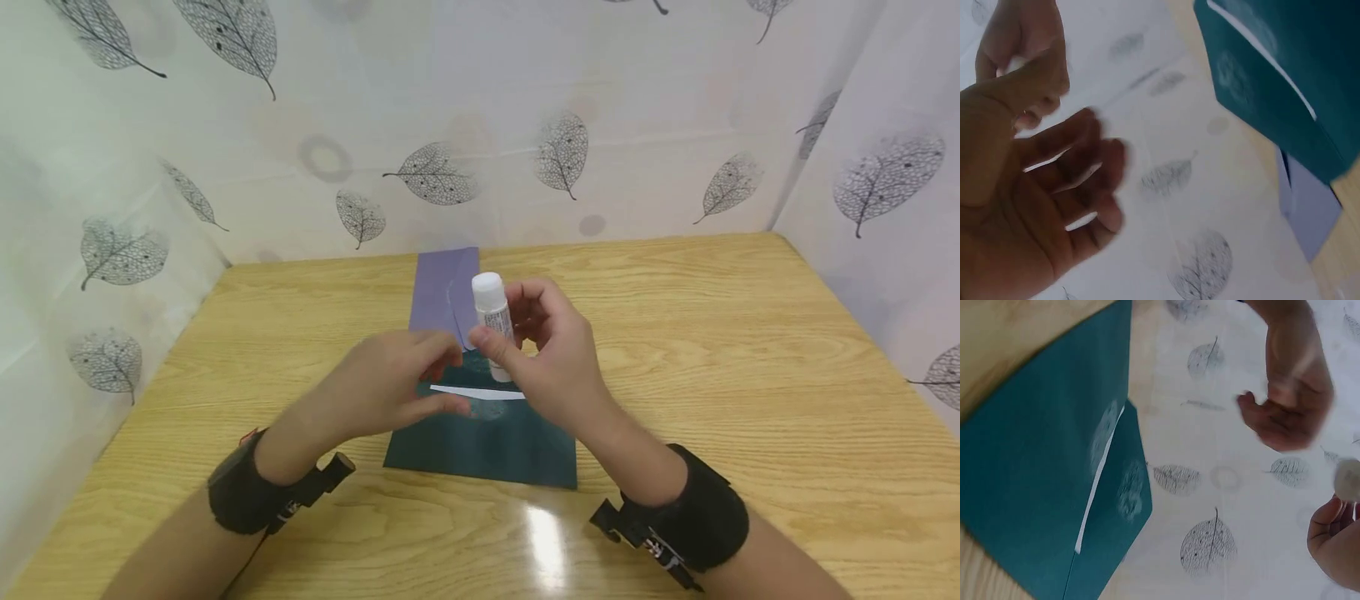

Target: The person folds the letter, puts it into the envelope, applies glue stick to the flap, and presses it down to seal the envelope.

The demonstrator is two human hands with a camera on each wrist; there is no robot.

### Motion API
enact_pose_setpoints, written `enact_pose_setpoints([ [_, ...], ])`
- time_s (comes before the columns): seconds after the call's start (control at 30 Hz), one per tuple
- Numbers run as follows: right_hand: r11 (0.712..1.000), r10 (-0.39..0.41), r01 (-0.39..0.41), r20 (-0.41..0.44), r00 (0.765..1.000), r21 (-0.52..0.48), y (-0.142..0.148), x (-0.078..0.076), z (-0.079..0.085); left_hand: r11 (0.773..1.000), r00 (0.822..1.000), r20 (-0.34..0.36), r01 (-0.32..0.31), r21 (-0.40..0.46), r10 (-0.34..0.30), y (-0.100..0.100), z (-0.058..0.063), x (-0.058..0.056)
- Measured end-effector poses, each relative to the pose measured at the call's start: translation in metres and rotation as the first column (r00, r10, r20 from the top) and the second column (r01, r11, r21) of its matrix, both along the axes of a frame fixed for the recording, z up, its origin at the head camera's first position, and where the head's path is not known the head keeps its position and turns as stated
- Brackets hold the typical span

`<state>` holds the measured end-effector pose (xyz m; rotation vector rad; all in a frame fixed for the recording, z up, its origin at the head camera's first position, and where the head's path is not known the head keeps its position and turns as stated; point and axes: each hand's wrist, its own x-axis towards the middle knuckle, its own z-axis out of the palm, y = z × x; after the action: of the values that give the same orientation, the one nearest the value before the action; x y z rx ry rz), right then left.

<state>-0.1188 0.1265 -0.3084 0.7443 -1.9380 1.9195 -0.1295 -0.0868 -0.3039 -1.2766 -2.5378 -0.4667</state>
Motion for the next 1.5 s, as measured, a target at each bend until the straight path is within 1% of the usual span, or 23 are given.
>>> enact_pose_setpoints([
  [0.03,0.999,-0.016,0.016,-0.006,1.000,0.029,0.000,-0.002,0.000,0.996,0.999,0.027,-0.028,-0.080,0.031,-0.005,0.000,-0.003],
  [0.07,0.998,-0.025,0.026,-0.018,1.000,0.064,0.001,-0.003,-0.001,0.988,0.997,0.037,-0.055,-0.146,0.061,-0.008,0.000,-0.007],
  [0.1,0.994,-0.037,0.040,-0.033,0.999,0.106,0.001,-0.004,-0.002,0.977,0.996,0.032,-0.077,-0.198,0.085,-0.011,-0.001,-0.010],
  [0.17,0.975,-0.055,0.075,-0.099,0.994,0.210,0.002,-0.007,-0.005,0.960,0.993,0.018,-0.108,-0.258,0.117,-0.014,-0.004,-0.016],
  [0.2,0.956,-0.065,0.106,-0.155,0.986,0.275,0.002,-0.008,-0.006,0.956,0.992,0.018,-0.115,-0.270,0.124,-0.014,-0.006,-0.019],
  [0.27,0.898,-0.066,0.181,-0.283,0.957,0.400,0.003,-0.011,-0.010,0.949,0.990,0.043,-0.117,-0.293,0.136,-0.015,-0.008,-0.023],
  [0.33,0.829,-0.040,0.250,-0.394,0.918,0.501,0.003,-0.013,-0.013,0.936,0.984,0.091,-0.115,-0.332,0.153,-0.017,-0.010,-0.025],
  [0.37,0.795,-0.016,0.273,-0.431,0.902,0.541,0.003,-0.014,-0.015,0.928,0.978,0.124,-0.114,-0.356,0.168,-0.018,-0.011,-0.026],
  [0.4,0.766,0.015,0.279,-0.450,0.893,0.579,0.003,-0.014,-0.016,0.918,0.970,0.158,-0.112,-0.381,0.184,-0.018,-0.013,-0.028],
  [0.5,0.701,0.108,0.243,-0.437,0.893,0.670,0.003,-0.015,-0.020,0.883,0.938,0.251,-0.105,-0.457,0.241,-0.021,-0.020,-0.031],
  [0.57,0.667,0.159,0.207,-0.407,0.899,0.716,0.004,-0.015,-0.021,0.863,0.915,0.298,-0.097,-0.496,0.274,-0.022,-0.027,-0.034],
  [0.67,0.616,0.220,0.151,-0.353,0.909,0.773,0.005,-0.015,-0.021,0.833,0.896,0.334,-0.068,-0.549,0.293,-0.022,-0.036,-0.038],
  [0.73,0.577,0.260,0.111,-0.312,0.914,0.809,0.006,-0.014,-0.021,0.819,0.890,0.351,-0.041,-0.572,0.290,-0.020,-0.039,-0.039],
  [0.83,0.513,0.315,0.056,-0.249,0.916,0.857,0.006,-0.013,-0.020,0.812,0.883,0.378,-0.006,-0.583,0.278,-0.017,-0.041,-0.039],
  [0.9,0.474,0.336,0.026,-0.208,0.919,0.880,0.006,-0.013,-0.020,0.810,0.889,0.375,0.006,-0.586,0.264,-0.015,-0.041,-0.038],
  [0.97,0.444,0.339,0.003,-0.171,0.925,0.896,0.007,-0.013,-0.021,0.809,0.898,0.361,0.012,-0.588,0.250,-0.013,-0.040,-0.036],
  [1.03,0.428,0.332,-0.016,-0.141,0.933,0.904,0.007,-0.014,-0.022,0.804,0.914,0.336,0.018,-0.595,0.228,-0.012,-0.040,-0.035],
  [1.07,0.425,0.328,-0.024,-0.129,0.936,0.905,0.007,-0.014,-0.023,0.802,0.923,0.322,0.024,-0.597,0.212,-0.010,-0.041,-0.034],
  [1.17,0.430,0.338,-0.051,-0.108,0.935,0.902,0.007,-0.015,-0.025,0.803,0.937,0.311,0.059,-0.594,0.161,-0.006,-0.042,-0.032],
  [1.23,0.427,0.353,-0.066,-0.099,0.930,0.902,0.007,-0.015,-0.026,0.803,0.941,0.312,0.085,-0.589,0.129,-0.003,-0.044,-0.030],
  [1.3,0.416,0.367,-0.087,-0.080,0.927,0.905,0.007,-0.016,-0.026,0.806,0.943,0.314,0.099,-0.584,0.112,0.000,-0.045,-0.028],
  [1.4,0.394,0.381,-0.115,-0.049,0.923,0.912,0.007,-0.016,-0.027,0.806,0.949,0.298,0.098,-0.584,0.101,0.002,-0.045,-0.025],
  [1.5,0.387,0.395,-0.127,-0.040,0.918,0.913,0.006,-0.015,-0.029,0.806,0.954,0.286,0.097,-0.584,0.093,0.003,-0.046,-0.024],
])
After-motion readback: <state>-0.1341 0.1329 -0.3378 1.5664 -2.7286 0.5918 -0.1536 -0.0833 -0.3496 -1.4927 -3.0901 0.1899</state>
